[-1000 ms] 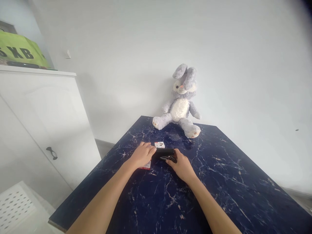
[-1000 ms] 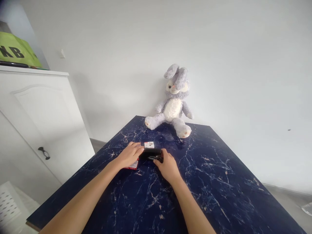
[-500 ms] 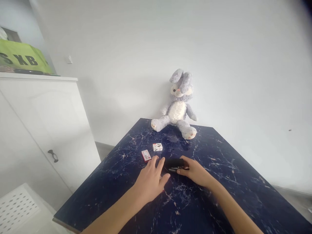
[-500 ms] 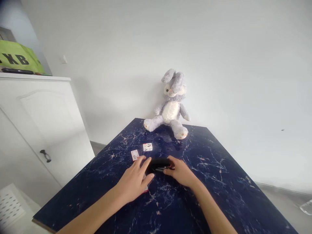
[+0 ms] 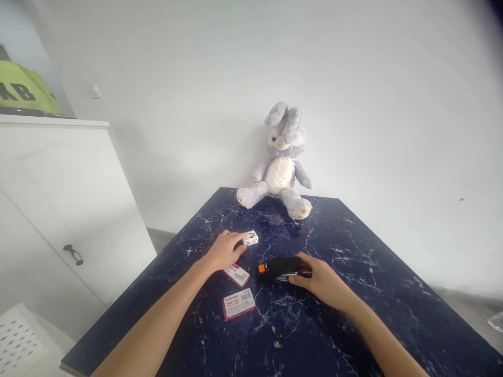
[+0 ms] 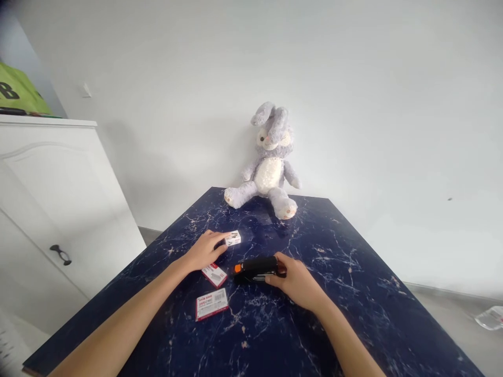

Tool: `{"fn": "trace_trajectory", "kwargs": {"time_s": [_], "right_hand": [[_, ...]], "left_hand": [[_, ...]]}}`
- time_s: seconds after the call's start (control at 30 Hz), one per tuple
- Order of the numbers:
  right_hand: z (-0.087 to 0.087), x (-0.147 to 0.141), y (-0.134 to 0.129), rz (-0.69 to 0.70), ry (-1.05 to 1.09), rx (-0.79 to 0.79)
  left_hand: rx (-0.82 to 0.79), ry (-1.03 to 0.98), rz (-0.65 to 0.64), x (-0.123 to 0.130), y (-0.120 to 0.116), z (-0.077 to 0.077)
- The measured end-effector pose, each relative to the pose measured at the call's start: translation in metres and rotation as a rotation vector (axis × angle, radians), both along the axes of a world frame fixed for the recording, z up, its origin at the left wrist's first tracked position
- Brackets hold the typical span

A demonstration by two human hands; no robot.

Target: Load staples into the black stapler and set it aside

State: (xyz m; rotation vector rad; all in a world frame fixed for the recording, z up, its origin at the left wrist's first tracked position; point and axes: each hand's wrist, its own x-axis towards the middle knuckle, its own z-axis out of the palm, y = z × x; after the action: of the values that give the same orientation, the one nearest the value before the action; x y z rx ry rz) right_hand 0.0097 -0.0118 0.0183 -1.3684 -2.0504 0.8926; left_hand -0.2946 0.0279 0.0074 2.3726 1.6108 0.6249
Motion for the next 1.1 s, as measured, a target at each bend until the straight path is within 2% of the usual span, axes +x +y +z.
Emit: {"fn": "trace_trajectory", "kwargs": {"time_s": [0.2,0.37,0.5,0.57,0.67,0.73,0.9,1.0,1.1], "right_hand": [[-0.008,-0.009,-0.002,-0.059,0.031,0.078],[-0.01,-0.024,-0.006,-0.107,-0.013,0.122],[-0.011,-0.031,-0.008,-0.097,-0.041,0.134],[-0.011,-0.031,-0.008,-0.087,-0.049,0.134],[-0.01,-0.028,-0.007,-0.064,-0.05,0.119],[-0.01,-0.028,-0.007,-0.06,-0.055,0.115],[-0.01,-0.028,-0.007,-0.066,-0.049,0.113],[-0.011,-0.028,-0.007,-0.048,-0.031,0.102],[-0.01,-0.027,-0.007,-0.03,-0.022,0.108]], "left_hand": [[-0.101,0.021,-0.062,0.005,-0.025,0.007],[-0.167,-0.001,-0.088,0.007,-0.028,0.009],[-0.14,-0.035,-0.077,0.001,-0.028,0.025],[-0.249,-0.04,-0.096,-0.007,-0.03,0.039],[-0.536,0.017,-0.186,-0.019,-0.033,0.056],[-0.598,0.057,-0.214,-0.021,-0.034,0.06],[-0.618,0.178,-0.294,-0.005,-0.043,0.056],[-0.507,0.267,-0.226,0.003,-0.052,0.054],[-0.495,0.188,-0.175,0.0,-0.053,0.057]]}}
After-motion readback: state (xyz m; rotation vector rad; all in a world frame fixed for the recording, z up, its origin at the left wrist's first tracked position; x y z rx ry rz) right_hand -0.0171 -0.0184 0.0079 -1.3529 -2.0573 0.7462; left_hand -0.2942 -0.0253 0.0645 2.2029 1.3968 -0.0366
